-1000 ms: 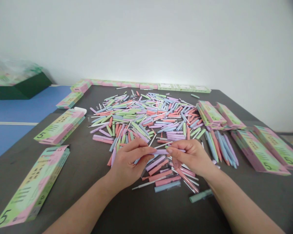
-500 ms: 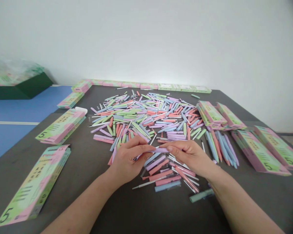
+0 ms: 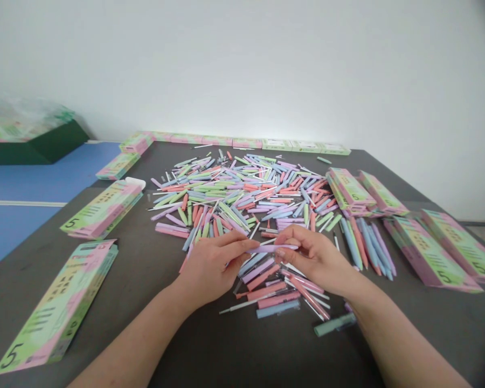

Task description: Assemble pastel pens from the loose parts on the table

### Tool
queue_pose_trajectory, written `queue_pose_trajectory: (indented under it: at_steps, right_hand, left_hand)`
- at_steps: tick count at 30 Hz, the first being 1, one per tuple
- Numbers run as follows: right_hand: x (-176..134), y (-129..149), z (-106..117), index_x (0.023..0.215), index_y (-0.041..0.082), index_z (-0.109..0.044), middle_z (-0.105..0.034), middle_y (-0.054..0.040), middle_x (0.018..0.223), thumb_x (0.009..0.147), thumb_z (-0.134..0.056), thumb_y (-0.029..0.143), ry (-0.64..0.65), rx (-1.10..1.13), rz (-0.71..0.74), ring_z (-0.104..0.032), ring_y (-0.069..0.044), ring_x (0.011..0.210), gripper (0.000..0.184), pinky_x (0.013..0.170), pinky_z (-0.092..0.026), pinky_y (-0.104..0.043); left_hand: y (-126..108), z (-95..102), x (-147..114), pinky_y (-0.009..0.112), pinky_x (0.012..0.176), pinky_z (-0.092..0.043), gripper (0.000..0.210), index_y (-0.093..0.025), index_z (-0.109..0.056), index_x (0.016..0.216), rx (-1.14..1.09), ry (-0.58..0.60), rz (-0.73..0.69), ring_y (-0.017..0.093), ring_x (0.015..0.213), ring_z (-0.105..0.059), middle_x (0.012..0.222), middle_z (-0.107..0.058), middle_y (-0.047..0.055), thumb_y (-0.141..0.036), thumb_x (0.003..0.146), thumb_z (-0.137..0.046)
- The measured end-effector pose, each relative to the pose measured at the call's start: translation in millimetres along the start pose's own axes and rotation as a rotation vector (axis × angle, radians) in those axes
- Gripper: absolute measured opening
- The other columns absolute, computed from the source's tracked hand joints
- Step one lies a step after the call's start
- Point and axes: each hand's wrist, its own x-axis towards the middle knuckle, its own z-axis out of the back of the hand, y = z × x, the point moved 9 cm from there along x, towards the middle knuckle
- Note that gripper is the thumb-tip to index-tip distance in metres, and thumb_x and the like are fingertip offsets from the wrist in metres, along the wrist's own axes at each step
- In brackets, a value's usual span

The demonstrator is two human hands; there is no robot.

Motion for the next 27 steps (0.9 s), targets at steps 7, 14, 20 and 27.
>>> queue_pose_trajectory:
  at_steps: [7, 14, 20, 27]
  right_hand:
    - [1.3, -6.4, -2.9, 0.093, 0.019, -0.06, -0.065, -0.0009, 0.077, 0.091, -0.06, 0.033, -0.043, -0.031, -0.013, -0.059, -0.014, 0.069, 0.014, 0.063, -0.044, -0.025]
    - [0.9, -6.2, -3.8, 0.095, 0.02, -0.06, -0.065, -0.0012, 0.08, 0.09, -0.062, 0.034, -0.059, -0.01, -0.007, -0.061, -0.015, 0.072, 0.015, 0.066, -0.047, -0.026]
    - [1.4, -5.1, -2.5, 0.093, 0.018, -0.061, -0.064, -0.0015, 0.079, 0.087, -0.065, 0.032, -0.068, 0.115, -0.014, -0.063, -0.015, 0.07, 0.016, 0.063, -0.05, -0.026]
    - [3.9, -2.2, 4.7, 0.088, 0.017, -0.064, -0.071, -0.0029, 0.074, 0.079, -0.075, 0.025, -0.119, 0.405, 0.026, -0.069, -0.015, 0.066, 0.016, 0.059, -0.055, -0.025]
  left_hand:
    - [-11.0, -12.4, 1.0, 0.03, 0.065, -0.045, 0.029, -0.016, -0.063, 0.119, 0.27, 0.136, -0.022, 0.019, 0.082, -0.066, 0.1, -0.071, 0.006, -0.018, 0.096, -0.046]
    - [-11.5, -9.2, 3.0, 0.03, 0.065, -0.044, 0.026, -0.016, -0.066, 0.112, 0.288, 0.084, -0.006, 0.019, 0.079, -0.067, 0.092, -0.073, 0.004, -0.026, 0.098, -0.047]
    - [-2.0, -1.6, 0.5, 0.028, 0.068, -0.046, 0.021, -0.02, -0.066, 0.109, 0.178, 0.024, 0.076, 0.016, 0.076, -0.069, 0.09, -0.076, 0.0, -0.029, 0.092, -0.059]
    - [-3.8, 17.2, 0.9, 0.022, 0.056, -0.042, 0.011, -0.019, -0.067, 0.087, -0.034, -0.129, 0.135, 0.01, 0.056, -0.059, 0.069, -0.07, -0.004, -0.026, 0.08, -0.073]
